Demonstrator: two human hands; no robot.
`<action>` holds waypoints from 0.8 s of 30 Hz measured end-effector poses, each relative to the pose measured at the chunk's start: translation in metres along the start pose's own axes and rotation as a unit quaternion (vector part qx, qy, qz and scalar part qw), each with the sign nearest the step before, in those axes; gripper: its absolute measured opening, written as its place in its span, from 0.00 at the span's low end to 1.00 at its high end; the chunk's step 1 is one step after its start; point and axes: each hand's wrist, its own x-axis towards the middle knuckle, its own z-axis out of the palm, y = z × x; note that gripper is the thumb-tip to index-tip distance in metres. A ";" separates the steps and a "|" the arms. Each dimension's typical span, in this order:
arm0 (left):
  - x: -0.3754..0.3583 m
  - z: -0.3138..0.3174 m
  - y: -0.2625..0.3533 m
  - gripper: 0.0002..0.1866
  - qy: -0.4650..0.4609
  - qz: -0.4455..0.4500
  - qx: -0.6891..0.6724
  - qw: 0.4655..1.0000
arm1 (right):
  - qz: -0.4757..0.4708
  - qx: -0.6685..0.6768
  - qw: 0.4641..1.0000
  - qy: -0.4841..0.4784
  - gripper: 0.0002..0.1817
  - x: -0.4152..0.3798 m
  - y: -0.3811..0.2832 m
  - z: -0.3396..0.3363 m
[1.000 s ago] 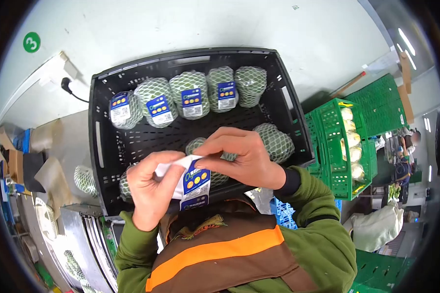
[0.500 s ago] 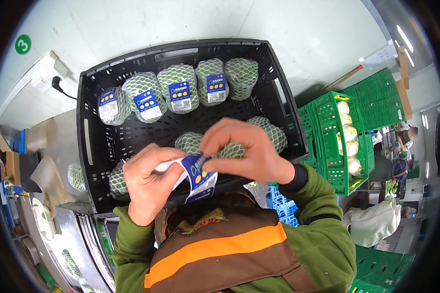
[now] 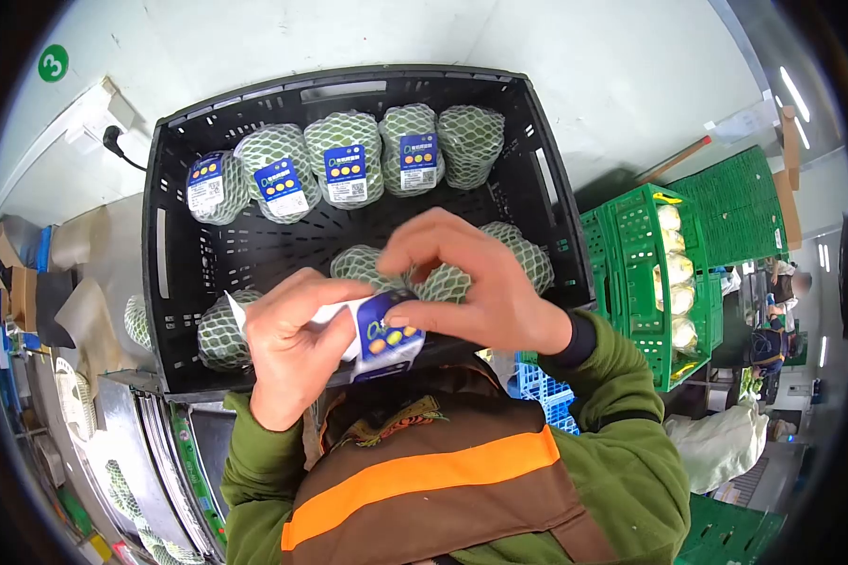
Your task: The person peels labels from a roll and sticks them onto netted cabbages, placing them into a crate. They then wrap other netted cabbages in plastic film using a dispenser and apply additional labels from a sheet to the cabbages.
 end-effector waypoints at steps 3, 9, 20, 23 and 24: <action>0.003 0.008 -0.001 0.13 -0.008 0.034 -0.031 0.999 | 0.191 0.150 0.969 -0.045 0.15 -0.001 0.008 -0.002; -0.003 0.011 -0.002 0.06 0.036 -0.021 -0.030 0.999 | 0.028 0.027 0.999 0.025 0.12 -0.006 0.003 0.002; -0.070 -0.099 0.020 0.15 0.193 0.036 0.182 0.963 | 0.308 -0.032 0.950 0.052 0.13 0.035 0.076 -0.149; -0.159 -0.172 0.007 0.10 0.202 0.091 -0.048 0.974 | 0.390 0.009 0.920 -0.038 0.18 0.021 0.139 -0.145; -0.223 -0.206 -0.023 0.17 0.519 0.083 -0.056 0.849 | 0.404 -0.009 0.912 -0.069 0.18 0.020 0.150 -0.143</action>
